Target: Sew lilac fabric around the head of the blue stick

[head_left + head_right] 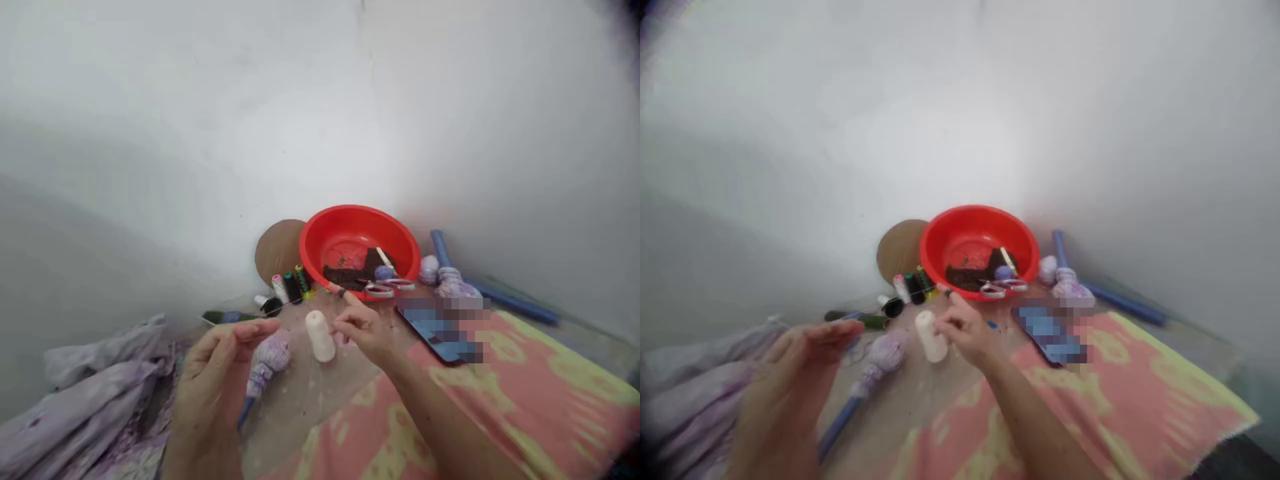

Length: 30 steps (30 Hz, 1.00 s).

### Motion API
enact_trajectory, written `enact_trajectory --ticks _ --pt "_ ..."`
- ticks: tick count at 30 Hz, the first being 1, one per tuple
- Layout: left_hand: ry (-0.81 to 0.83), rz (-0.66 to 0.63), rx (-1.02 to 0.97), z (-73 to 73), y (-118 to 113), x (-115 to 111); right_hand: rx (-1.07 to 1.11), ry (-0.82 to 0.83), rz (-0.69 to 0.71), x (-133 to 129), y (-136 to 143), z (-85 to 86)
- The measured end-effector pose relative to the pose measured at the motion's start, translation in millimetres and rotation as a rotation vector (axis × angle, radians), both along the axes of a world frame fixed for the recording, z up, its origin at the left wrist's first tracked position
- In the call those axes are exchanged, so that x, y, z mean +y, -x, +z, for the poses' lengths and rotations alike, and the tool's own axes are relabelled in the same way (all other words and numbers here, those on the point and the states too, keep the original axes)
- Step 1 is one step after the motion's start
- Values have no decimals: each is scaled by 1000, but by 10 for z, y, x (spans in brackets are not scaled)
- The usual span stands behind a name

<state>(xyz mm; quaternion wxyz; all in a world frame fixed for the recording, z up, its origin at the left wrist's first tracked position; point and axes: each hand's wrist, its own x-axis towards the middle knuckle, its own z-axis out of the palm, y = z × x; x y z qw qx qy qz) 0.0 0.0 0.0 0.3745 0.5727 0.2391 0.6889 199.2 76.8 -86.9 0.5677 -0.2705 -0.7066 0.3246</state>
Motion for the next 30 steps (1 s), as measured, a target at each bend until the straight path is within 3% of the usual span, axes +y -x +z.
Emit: enact_trajectory --ticks 5,11,18,22,26,30 --pt "-51 32 -6 71 5 -195 -15 49 71 -51 80 -33" --pt "-22 117 -179 140 176 -262 -4 239 296 -109 196 -78" --pt "43 277 -292 217 365 -232 -81 271 121 -7 152 -159" --pt "89 340 -331 241 438 -239 -124 301 127 67 92 -197" --pt "155 376 -383 241 498 -218 -116 365 297 112 23 -241" --pt "207 341 -414 214 537 -166 80 478 485 154 -111 -264"
